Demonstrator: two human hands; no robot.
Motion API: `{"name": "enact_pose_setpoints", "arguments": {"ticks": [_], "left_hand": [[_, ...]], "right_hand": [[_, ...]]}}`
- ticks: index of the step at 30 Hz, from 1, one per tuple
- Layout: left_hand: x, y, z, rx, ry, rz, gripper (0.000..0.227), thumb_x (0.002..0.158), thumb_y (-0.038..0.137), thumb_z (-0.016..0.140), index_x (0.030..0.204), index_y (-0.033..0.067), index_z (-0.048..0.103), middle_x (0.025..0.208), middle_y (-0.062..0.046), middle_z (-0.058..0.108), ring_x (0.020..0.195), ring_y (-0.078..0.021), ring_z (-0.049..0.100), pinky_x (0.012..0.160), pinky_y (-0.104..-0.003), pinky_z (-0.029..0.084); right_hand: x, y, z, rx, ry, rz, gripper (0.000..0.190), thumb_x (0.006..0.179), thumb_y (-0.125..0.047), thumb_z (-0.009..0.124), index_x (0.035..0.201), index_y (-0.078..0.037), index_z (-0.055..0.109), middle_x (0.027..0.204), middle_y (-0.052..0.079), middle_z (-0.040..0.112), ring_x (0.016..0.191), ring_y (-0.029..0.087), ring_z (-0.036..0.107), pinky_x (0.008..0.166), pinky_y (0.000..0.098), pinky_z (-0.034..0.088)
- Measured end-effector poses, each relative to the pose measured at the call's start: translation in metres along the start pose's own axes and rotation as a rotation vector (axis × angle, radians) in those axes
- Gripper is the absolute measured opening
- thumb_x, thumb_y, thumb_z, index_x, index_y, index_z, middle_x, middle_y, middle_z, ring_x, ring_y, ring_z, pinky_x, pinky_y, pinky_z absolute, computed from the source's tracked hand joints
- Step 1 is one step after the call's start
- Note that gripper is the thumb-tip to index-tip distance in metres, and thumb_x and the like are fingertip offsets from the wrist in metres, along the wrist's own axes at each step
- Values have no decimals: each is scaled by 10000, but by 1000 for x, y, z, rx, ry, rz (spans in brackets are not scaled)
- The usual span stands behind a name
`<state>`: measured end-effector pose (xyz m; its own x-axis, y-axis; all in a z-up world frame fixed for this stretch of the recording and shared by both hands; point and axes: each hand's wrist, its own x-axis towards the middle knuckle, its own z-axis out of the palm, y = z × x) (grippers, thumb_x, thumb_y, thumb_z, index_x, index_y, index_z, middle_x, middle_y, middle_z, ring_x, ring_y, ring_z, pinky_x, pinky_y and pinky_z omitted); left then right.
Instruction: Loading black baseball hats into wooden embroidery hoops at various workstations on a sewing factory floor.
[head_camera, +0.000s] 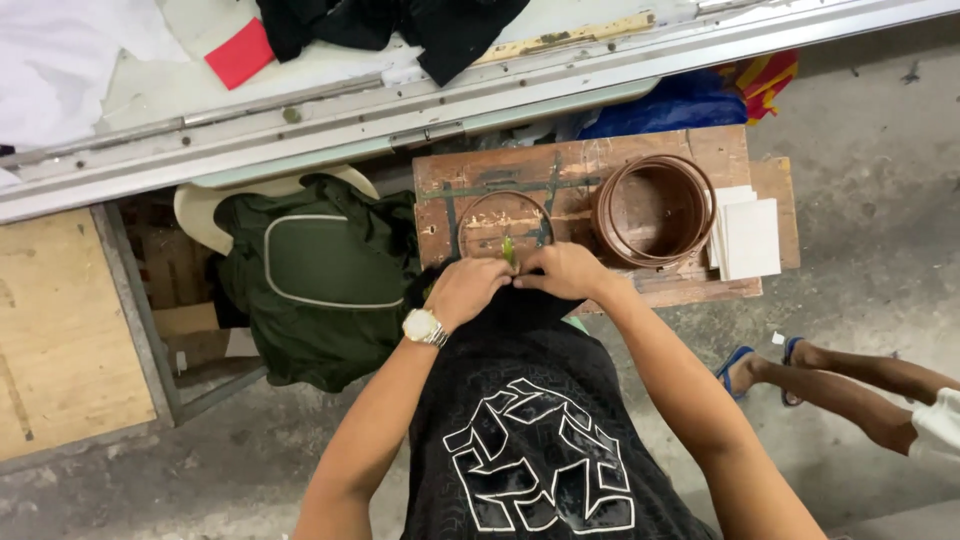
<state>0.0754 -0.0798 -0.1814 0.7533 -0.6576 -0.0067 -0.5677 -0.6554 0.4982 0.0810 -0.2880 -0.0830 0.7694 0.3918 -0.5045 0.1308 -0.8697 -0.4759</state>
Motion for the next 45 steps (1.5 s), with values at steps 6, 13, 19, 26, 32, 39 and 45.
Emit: {"name": "enact_pose_setpoints", "arguments": {"ticks": [6,13,19,26,32,39,45], "left_hand": [[21,-10,10,117,-127,-173,208,966,414,625,917,226,701,868,34,715,947,-203,703,985,-418,451],[30,-18,12,63,-15,-294,165,969,392,643,997,247,719,979,68,747,1196,-138,609,1278,-517,108],[36,-32,26,-6,129,-281,147,960,353,661,992,227,728,1007,11,741,1183,-186,613,1275,-499,148],[45,-52,34,-62,107,-309,105,983,374,641,1016,291,695,978,86,705,1143,-117,593,1248,-422,219],[50,-61,35,-36,109,-278,121,990,391,615,1005,312,706,907,84,688,1055,-114,600,1180,-404,273],[52,-60,25,-17,90,-267,125,980,384,610,1006,313,709,894,71,693,1040,-129,610,1154,-419,284],[51,-58,18,11,84,-218,176,1011,348,573,1038,262,725,922,32,706,1048,-155,615,1144,-447,282]], "right_hand": [[43,40,54,-265,154,27,281,879,-446,669,955,-204,791,975,47,765,1042,297,685,974,503,507],[62,61,81,-72,392,32,214,940,-363,696,1042,-191,771,1051,16,726,1168,261,607,1161,557,360],[75,77,81,-83,487,5,201,905,-372,746,983,-189,719,979,1,721,1073,249,643,1085,493,418],[76,62,51,-80,427,3,119,902,-297,754,963,-202,715,956,-25,728,1032,229,637,1065,469,409],[80,55,40,-138,384,60,136,907,-333,741,978,-218,718,953,-32,717,1040,211,622,1041,475,410],[81,52,31,-122,341,62,142,925,-308,733,996,-186,722,946,0,712,1049,236,615,1037,504,406],[79,51,28,-90,340,42,164,937,-305,733,1008,-158,720,949,24,708,1053,251,612,1044,529,397]]}}
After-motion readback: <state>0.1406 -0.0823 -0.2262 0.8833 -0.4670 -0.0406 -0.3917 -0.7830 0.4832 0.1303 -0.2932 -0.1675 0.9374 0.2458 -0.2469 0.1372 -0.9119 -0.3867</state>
